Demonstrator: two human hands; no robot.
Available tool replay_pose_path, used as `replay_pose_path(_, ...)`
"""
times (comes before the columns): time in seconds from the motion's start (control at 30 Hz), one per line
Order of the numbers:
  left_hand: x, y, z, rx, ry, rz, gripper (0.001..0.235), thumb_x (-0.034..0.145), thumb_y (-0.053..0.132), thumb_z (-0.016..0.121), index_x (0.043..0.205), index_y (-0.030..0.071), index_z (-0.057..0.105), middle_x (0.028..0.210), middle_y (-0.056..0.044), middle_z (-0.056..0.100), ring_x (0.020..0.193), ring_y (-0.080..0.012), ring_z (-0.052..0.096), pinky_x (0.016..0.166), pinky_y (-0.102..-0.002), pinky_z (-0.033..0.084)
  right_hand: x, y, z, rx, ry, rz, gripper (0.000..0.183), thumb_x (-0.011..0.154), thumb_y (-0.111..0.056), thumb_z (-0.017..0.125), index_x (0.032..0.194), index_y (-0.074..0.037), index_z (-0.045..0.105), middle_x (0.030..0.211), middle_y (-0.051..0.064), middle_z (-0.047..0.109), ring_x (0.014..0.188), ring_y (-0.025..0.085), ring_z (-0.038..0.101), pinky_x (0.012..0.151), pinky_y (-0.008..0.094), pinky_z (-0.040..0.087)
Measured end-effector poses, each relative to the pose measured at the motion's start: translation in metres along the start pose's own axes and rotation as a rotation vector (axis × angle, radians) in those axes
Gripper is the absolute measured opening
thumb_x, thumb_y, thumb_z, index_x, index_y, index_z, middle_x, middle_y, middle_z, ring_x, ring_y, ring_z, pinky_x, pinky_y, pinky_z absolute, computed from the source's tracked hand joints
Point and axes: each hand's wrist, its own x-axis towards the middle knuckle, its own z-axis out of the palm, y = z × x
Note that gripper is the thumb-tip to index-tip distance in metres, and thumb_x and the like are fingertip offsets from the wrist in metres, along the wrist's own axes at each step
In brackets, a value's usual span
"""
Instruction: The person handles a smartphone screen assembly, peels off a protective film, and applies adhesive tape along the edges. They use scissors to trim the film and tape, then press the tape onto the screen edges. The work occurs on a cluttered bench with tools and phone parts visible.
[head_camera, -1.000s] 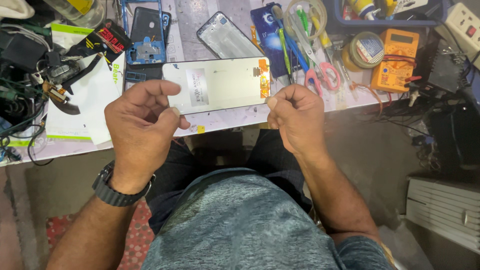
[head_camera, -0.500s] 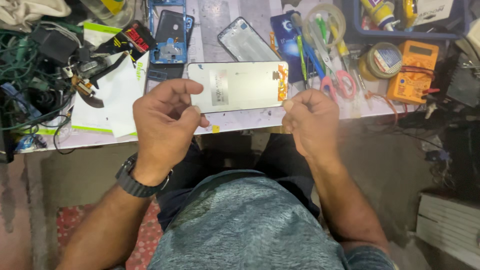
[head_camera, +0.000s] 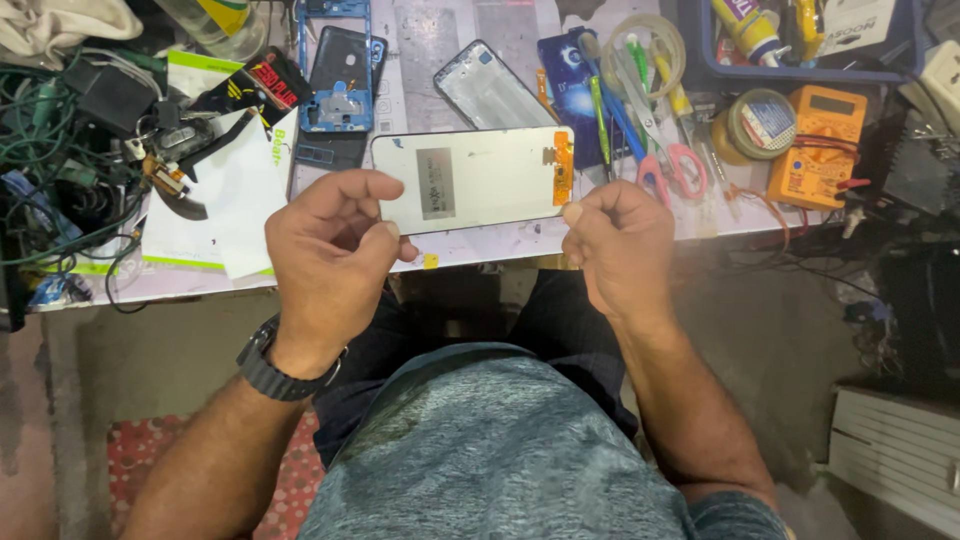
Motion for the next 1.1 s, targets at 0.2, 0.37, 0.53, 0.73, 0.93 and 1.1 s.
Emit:
replay_pose_path(0.2, -0.0037, -0.0009, -0.0019, 0.049, 0.001, 0.080, 0.024, 0.094, -0.013, 0.059, 0.117, -0.008, 0.066, 0.089, -0.008, 0.068, 0.074, -0.0129, 0.070, 0.071, -0.027, 0.062, 0.0006, 0.0056, 0.0001, 0.006, 0.001, -0.028, 0.014, 0.090, 0.008, 0.069, 0.083, 0.001, 0.059, 0.067, 0.005, 0.057, 0.050, 0.012, 0.051, 0.046, 0.026, 0.040)
replay_pose_path(0.37, -0.0043, 0.0015, -0.0023, 0.034, -0.003, 0.074, 0.025, 0.093, -0.015, 0.058, 0.116, -0.009, 0.064, 0.097, -0.010, 0.070, 0.077, -0.0141, 0.072, 0.071, -0.028, 0.062, -0.0017, 0.0057, 0.0012, 0.009, -0.017, -0.054, 0.016, 0.092, 0.008, 0.070, 0.083, 0.000, 0.059, 0.068, 0.004, 0.057, 0.052, 0.010, 0.050, 0.047, 0.025, 0.039)
replay_pose_path(0.53, -0.0045, 0.0011, -0.0012, 0.021, 0.001, 0.080, 0.025, 0.093, -0.016, 0.057, 0.116, -0.010, 0.064, 0.100, -0.010, 0.070, 0.079, -0.0138, 0.072, 0.072, -0.028, 0.064, -0.0023, 0.0034, 0.0021, -0.018, -0.025, -0.055, 0.016, 0.092, 0.006, 0.070, 0.083, 0.000, 0.059, 0.066, 0.004, 0.058, 0.051, 0.009, 0.051, 0.046, 0.024, 0.040)
replay_pose_path(0.73, -0.0059, -0.0014, -0.0011, -0.007, -0.010, 0.102, 0.025, 0.095, -0.017, 0.057, 0.118, -0.010, 0.063, 0.102, -0.010, 0.070, 0.081, -0.0141, 0.072, 0.075, -0.030, 0.065, -0.0029, 0.0029, 0.0023, -0.005, -0.022, -0.059, 0.015, 0.092, 0.007, 0.070, 0.084, 0.000, 0.060, 0.070, 0.004, 0.059, 0.052, 0.009, 0.051, 0.047, 0.024, 0.040)
replay_pose_path(0.93, -0.0055, -0.0022, -0.0009, -0.017, -0.004, 0.099, 0.025, 0.094, -0.017, 0.057, 0.117, -0.010, 0.063, 0.104, -0.010, 0.069, 0.081, -0.0143, 0.072, 0.075, -0.030, 0.065, -0.0017, 0.0037, 0.0038, 0.005, -0.008, -0.066, 0.015, 0.092, 0.009, 0.069, 0.083, 0.000, 0.060, 0.071, 0.004, 0.059, 0.052, 0.009, 0.051, 0.046, 0.025, 0.040)
replay_pose_path(1.1, -0.0059, -0.0022, -0.0022, -0.023, -0.014, 0.094, 0.024, 0.095, -0.016, 0.057, 0.117, -0.010, 0.063, 0.099, -0.010, 0.069, 0.078, -0.0149, 0.072, 0.074, -0.030, 0.064, -0.0023, 0.0042, 0.0042, -0.008, -0.008, -0.064, 0.016, 0.093, 0.008, 0.069, 0.084, 0.000, 0.058, 0.071, 0.004, 0.058, 0.052, 0.009, 0.050, 0.047, 0.024, 0.040)
